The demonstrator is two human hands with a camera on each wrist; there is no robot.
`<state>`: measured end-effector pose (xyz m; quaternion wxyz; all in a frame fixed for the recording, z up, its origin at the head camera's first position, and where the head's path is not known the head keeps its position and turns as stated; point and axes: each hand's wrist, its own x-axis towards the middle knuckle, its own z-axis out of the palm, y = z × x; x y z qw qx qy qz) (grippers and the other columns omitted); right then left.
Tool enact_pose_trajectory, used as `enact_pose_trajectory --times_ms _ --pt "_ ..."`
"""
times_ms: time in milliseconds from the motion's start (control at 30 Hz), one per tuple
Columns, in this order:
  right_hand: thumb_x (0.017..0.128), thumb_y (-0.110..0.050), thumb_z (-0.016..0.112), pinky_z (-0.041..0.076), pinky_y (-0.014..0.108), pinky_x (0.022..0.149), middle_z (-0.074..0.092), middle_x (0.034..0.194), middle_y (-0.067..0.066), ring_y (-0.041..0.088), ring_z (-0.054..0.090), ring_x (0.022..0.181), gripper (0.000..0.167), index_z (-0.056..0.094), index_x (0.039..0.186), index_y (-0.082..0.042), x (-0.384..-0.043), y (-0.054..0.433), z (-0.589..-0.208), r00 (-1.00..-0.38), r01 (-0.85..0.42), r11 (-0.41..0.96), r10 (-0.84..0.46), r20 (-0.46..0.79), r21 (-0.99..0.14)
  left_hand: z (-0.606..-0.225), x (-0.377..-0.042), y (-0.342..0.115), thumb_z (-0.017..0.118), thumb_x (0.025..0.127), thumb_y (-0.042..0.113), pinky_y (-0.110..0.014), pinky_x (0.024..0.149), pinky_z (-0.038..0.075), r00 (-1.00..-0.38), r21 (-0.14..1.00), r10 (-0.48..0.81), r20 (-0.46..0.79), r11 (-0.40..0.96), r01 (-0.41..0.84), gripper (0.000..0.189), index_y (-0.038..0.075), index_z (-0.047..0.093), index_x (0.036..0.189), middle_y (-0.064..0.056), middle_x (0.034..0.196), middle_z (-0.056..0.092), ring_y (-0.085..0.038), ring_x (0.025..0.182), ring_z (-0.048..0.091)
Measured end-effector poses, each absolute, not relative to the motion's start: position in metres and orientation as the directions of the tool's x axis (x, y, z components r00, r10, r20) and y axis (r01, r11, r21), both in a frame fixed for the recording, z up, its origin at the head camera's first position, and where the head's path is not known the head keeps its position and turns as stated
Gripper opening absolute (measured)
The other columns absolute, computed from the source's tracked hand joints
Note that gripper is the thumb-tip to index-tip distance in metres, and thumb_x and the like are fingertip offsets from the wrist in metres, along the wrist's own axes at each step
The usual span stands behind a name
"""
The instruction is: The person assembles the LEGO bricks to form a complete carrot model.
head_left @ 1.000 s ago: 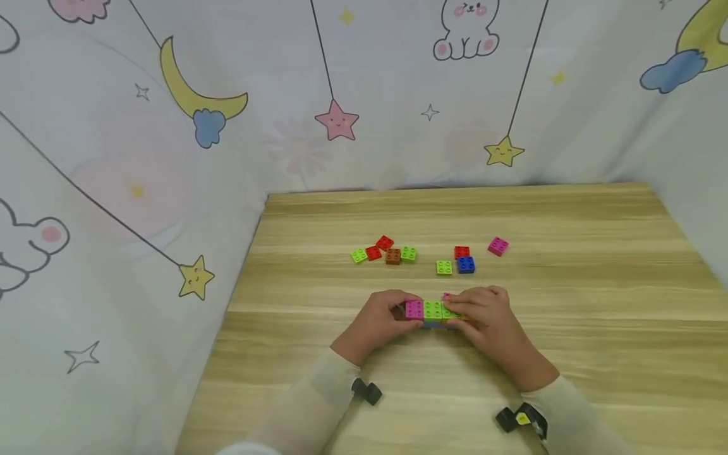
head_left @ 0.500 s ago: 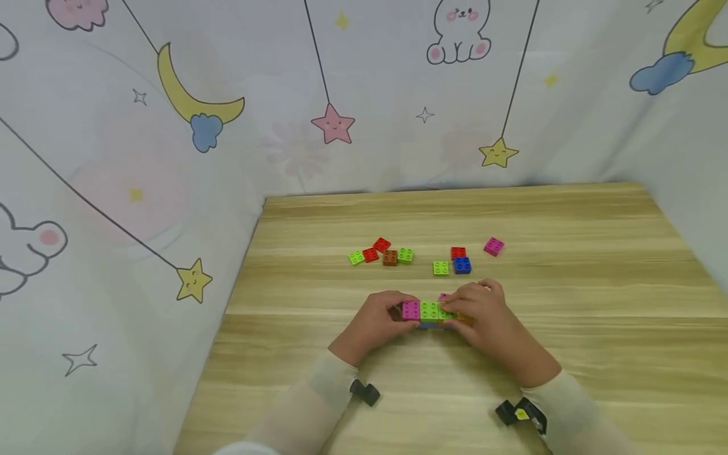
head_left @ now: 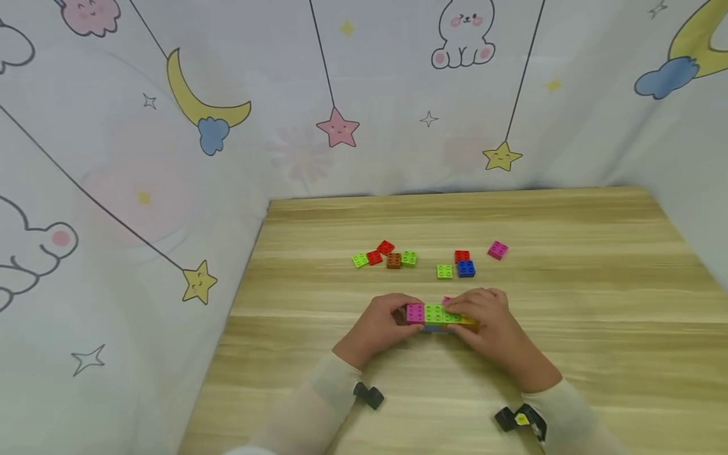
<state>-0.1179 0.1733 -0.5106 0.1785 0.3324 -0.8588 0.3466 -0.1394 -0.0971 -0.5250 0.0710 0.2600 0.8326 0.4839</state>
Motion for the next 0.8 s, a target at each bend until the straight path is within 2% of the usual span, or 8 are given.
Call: enact_pose_trajectory --times_ms 167,300,433,533,667,800 --pt "0.075 -0.012 0.092 0.032 0.046 0.093 0.075 0.114 -0.005 0.020 0.064 0.107 0.039 0.079 0.111 -0.019 -0.117 0.173 -0.510 -0.710 -0.702 0.505 -0.440 0.551 -0.502 -0.524 -0.148 -0.108 0.077 0.093 0.023 -0.032 0.087 0.056 -0.883 0.864 0.452 0.128 0.387 0.323 0.033 0.014 0.073 0.125 0.008 0.115 0.072 -0.013 0.100 0.066" --pt "0.075 -0.012 0.092 0.032 0.045 0.092 0.075 0.114 -0.005 0.021 0.065 0.107 0.038 0.079 0.111 -0.017 -0.117 0.172 -0.510 -0.704 -0.709 0.490 -0.440 0.558 -0.508 -0.526 -0.168 -0.129 0.076 0.095 0.021 -0.042 0.093 0.055 -0.933 0.865 0.303 0.193 0.396 0.307 0.031 0.008 0.073 0.123 0.004 0.115 0.072 -0.018 0.108 0.065" --pt "0.076 -0.013 0.092 0.033 0.043 0.092 0.075 0.114 -0.005 0.019 0.064 0.107 0.037 0.079 0.110 -0.017 -0.117 0.172 -0.511 -0.708 -0.704 0.491 -0.437 0.555 -0.512 -0.531 -0.194 -0.154 0.080 0.092 0.021 -0.047 0.097 0.052 -0.957 0.838 0.125 0.261 0.462 0.289 0.031 0.011 0.075 0.121 0.001 0.117 0.072 -0.023 0.113 0.062" --pt "0.076 -0.012 0.092 0.034 0.043 0.093 0.075 0.115 -0.004 0.018 0.064 0.107 0.037 0.079 0.110 -0.017 -0.117 0.173 -0.512 -0.710 -0.703 0.489 -0.436 0.553 -0.517 -0.533 -0.212 -0.168 0.081 0.092 0.021 -0.049 0.104 0.048 -0.961 0.826 0.051 0.273 0.500 0.261 0.033 0.013 0.075 0.123 0.001 0.123 0.070 -0.023 0.123 0.058" --pt "0.075 -0.011 0.092 0.034 0.042 0.093 0.075 0.115 -0.002 0.018 0.065 0.106 0.038 0.079 0.111 -0.017 -0.118 0.173 -0.514 -0.702 -0.710 0.484 -0.436 0.563 -0.511 -0.535 -0.228 -0.174 0.082 0.090 0.022 -0.050 0.110 0.044 -0.958 0.799 0.052 0.282 0.540 0.265 0.037 0.014 0.074 0.125 0.002 0.128 0.069 -0.024 0.129 0.054" --pt "0.076 -0.013 0.092 0.034 0.042 0.094 0.075 0.116 -0.002 0.018 0.065 0.107 0.038 0.079 0.112 -0.018 -0.119 0.174 -0.516 -0.710 -0.703 0.489 -0.434 0.555 -0.517 -0.537 -0.241 -0.167 0.083 0.089 0.025 -0.050 0.110 0.042 -0.945 0.754 0.154 0.289 0.571 0.324 0.038 0.017 0.075 0.125 0.000 0.129 0.068 -0.026 0.128 0.054"
